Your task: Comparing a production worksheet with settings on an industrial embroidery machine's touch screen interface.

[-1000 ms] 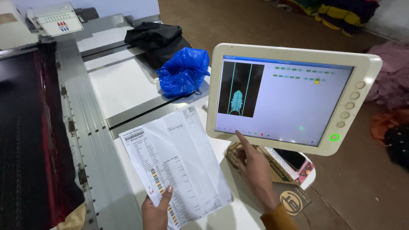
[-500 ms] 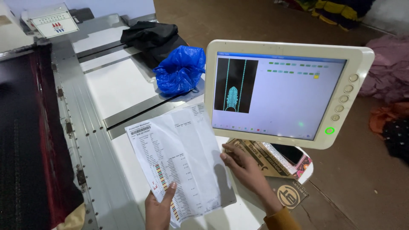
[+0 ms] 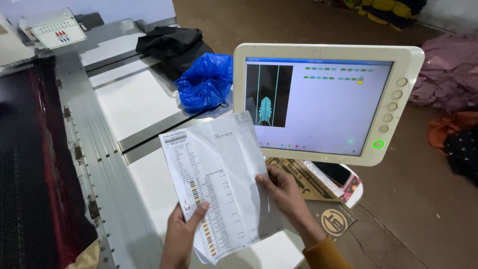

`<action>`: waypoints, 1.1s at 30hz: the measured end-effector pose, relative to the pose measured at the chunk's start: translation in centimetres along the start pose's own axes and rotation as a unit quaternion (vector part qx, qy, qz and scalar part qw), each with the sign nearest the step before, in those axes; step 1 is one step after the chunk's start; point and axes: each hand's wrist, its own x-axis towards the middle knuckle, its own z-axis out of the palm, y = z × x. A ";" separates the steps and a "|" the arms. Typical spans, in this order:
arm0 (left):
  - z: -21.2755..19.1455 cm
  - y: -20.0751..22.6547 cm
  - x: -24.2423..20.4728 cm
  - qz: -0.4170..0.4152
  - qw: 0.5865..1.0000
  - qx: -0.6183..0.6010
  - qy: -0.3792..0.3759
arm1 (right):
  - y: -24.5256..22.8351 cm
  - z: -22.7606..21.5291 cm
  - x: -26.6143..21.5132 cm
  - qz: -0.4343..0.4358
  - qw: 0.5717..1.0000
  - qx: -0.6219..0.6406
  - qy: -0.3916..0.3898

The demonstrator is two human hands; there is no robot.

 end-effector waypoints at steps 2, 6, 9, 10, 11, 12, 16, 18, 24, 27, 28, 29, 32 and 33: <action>-0.4 0.6 0.9 0.033 0.999 -0.006 -0.010 | -0.6 0.4 0.1 -0.004 1.000 -0.014 0.000; -1.0 3.4 1.2 0.069 0.995 0.068 -0.024 | -1.7 1.1 1.2 -0.060 0.998 -0.011 -0.007; -1.7 4.3 2.0 0.130 0.990 -0.009 -0.045 | -2.8 1.9 0.9 -0.039 0.997 0.062 -0.008; -1.5 4.8 1.4 0.133 0.990 -0.009 -0.047 | -2.8 2.1 0.9 -0.043 0.997 0.063 -0.007; -1.4 5.2 0.8 0.124 0.992 -0.002 -0.033 | -2.9 2.4 1.0 -0.049 0.996 0.069 -0.004; -1.5 5.5 0.1 0.111 0.994 0.007 -0.016 | -2.7 2.8 0.8 -0.051 0.996 0.074 -0.002; -1.7 5.1 -0.4 0.030 0.999 0.029 -0.005 | -1.7 3.5 1.1 -0.062 0.997 0.050 -0.011; -2.0 4.5 -0.1 -0.009 1.000 0.026 0.010 | -1.6 3.9 0.7 -0.057 0.997 0.049 -0.010; -2.7 3.1 1.6 0.029 0.999 0.010 0.031 | -1.6 3.6 0.5 -0.013 0.999 -0.040 0.007; -3.7 1.2 4.5 0.078 0.996 -0.026 0.041 | -0.3 2.8 2.0 -0.084 0.975 -0.200 0.042; -3.6 1.5 4.2 0.078 0.996 -0.027 0.039 | -0.2 2.6 2.0 -0.084 0.975 -0.200 0.043; -3.5 1.8 3.9 0.075 0.995 -0.023 0.059 | -0.1 2.4 2.1 -0.089 0.966 -0.239 0.047; -3.7 1.9 3.7 0.080 0.992 -0.026 0.094 | -0.6 2.5 1.9 -0.094 0.942 -0.317 0.047; -3.7 1.9 3.8 0.087 0.990 -0.033 0.107 | -0.9 2.5 1.7 -0.095 0.928 -0.357 0.045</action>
